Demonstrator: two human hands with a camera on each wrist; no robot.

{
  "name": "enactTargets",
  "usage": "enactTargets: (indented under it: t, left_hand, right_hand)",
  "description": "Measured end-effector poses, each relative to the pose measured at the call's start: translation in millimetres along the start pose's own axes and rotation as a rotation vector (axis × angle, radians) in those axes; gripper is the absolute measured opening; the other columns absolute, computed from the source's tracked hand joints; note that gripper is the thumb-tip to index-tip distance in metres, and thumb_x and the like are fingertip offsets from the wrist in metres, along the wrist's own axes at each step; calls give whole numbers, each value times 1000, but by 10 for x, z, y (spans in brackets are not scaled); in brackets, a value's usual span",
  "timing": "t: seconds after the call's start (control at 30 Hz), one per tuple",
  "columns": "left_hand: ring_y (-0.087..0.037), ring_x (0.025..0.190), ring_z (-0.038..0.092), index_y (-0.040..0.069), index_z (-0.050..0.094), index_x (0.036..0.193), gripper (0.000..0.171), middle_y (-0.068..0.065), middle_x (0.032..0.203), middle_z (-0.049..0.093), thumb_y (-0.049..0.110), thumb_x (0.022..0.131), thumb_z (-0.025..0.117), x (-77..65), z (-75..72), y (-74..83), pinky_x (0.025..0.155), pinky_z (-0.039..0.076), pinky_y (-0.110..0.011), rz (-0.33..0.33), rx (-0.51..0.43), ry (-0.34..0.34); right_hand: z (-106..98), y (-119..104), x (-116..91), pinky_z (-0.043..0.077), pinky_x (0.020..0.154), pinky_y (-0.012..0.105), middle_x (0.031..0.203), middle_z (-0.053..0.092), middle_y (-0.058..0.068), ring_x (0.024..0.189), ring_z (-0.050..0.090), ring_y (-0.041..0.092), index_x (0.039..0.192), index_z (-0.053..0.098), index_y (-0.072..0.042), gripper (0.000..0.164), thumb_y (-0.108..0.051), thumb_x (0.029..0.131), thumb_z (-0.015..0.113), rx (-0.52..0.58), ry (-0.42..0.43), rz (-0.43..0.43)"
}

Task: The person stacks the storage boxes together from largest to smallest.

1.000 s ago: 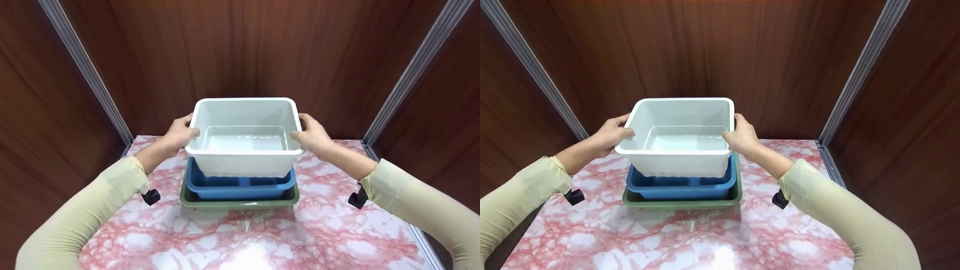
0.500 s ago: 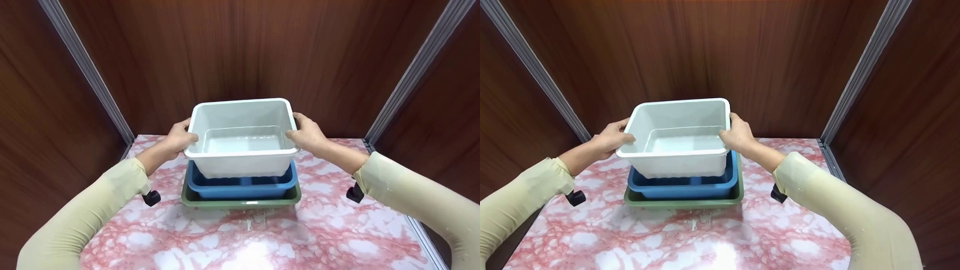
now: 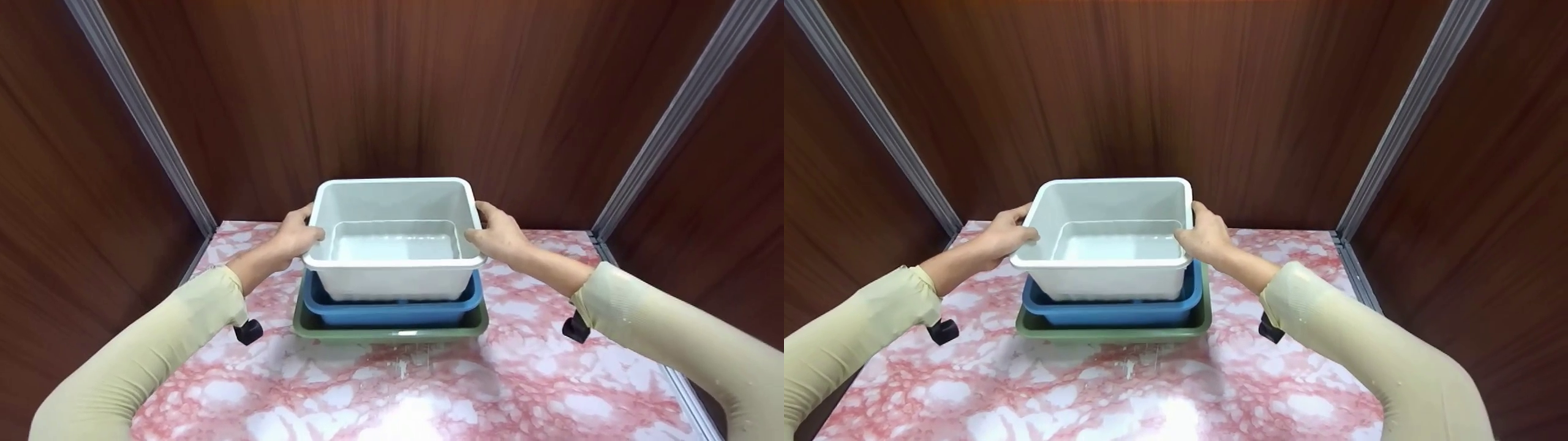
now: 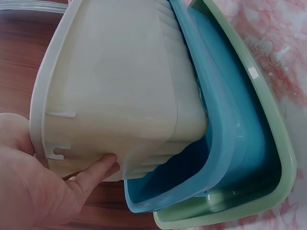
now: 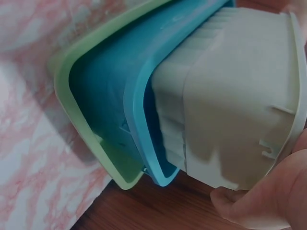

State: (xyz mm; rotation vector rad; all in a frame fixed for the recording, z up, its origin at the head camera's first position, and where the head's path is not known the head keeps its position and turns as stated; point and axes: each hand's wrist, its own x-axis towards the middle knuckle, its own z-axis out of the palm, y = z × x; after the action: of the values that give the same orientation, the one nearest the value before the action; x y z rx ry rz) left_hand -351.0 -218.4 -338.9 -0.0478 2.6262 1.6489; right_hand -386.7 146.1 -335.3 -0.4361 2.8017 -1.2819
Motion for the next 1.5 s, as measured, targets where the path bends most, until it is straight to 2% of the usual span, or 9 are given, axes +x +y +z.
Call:
enactTargets:
  t: [0.2, 0.37, 0.53, 0.77, 1.0, 1.17, 1.33, 1.5]
  left_hand:
    - [-35, 115, 52, 8, 29, 153, 74, -22, 142, 43, -6, 82, 47, 17, 34, -43, 85, 50, -45, 46, 6, -4]
    - [-33, 115, 51, 6, 32, 151, 72, -22, 140, 46, -6, 82, 48, 31, 43, -105, 86, 49, -45, 69, 56, -3]
    - [-33, 114, 52, 7, 31, 152, 74, -22, 139, 48, -5, 82, 49, 43, 31, -166, 86, 49, -46, 76, 82, -1]
    - [-33, 112, 53, 5, 34, 150, 73, -22, 135, 51, -4, 80, 50, 66, 45, -218, 87, 49, -46, 67, 101, 0]
    - [-31, 110, 53, 5, 34, 150, 75, -22, 135, 51, -5, 78, 51, 88, 64, -266, 86, 49, -44, 60, 112, 14]
    - [-31, 110, 54, 5, 30, 152, 77, -23, 136, 51, -4, 79, 52, 98, 102, -297, 84, 50, -42, 60, 130, -9]
    - [-30, 109, 53, 0, 30, 151, 77, -24, 134, 52, -5, 77, 52, 102, 112, -343, 83, 49, -39, 52, 151, -16]
    - [-30, 110, 53, -1, 32, 150, 76, -24, 133, 53, -6, 77, 53, 127, 115, -336, 86, 49, -40, 45, 157, -20]
  right_hand:
    - [33, 73, -17, 49, 89, 47, 133, 53, 23, 112, 58, 34, 145, 37, 1, 64, -9, 86, 59, -9, 3, -5]
    - [70, 118, -17, 50, 88, 47, 134, 53, 21, 111, 58, 32, 146, 38, -2, 65, -12, 86, 60, -19, 3, 5]
    - [111, 143, 9, 50, 87, 46, 135, 53, 21, 110, 58, 32, 146, 38, -2, 67, -14, 85, 62, -45, 11, 4]
    - [179, 200, 28, 52, 83, 45, 130, 56, 22, 100, 61, 31, 144, 41, 0, 65, -12, 84, 62, -56, 21, -7]
    - [247, 263, 64, 48, 90, 47, 132, 54, 23, 107, 59, 33, 144, 39, 1, 65, -11, 84, 61, -33, 11, -1]
    - [257, 323, 60, 46, 92, 47, 130, 56, 23, 109, 57, 34, 144, 41, 0, 65, -10, 82, 61, -45, 23, 8]
    - [282, 354, 65, 44, 95, 47, 135, 53, 22, 113, 55, 35, 145, 40, -1, 67, -12, 82, 61, -66, 0, 13]
    - [278, 357, 81, 42, 97, 48, 136, 52, 22, 113, 55, 36, 146, 38, 0, 69, -14, 82, 62, -95, -5, 24]
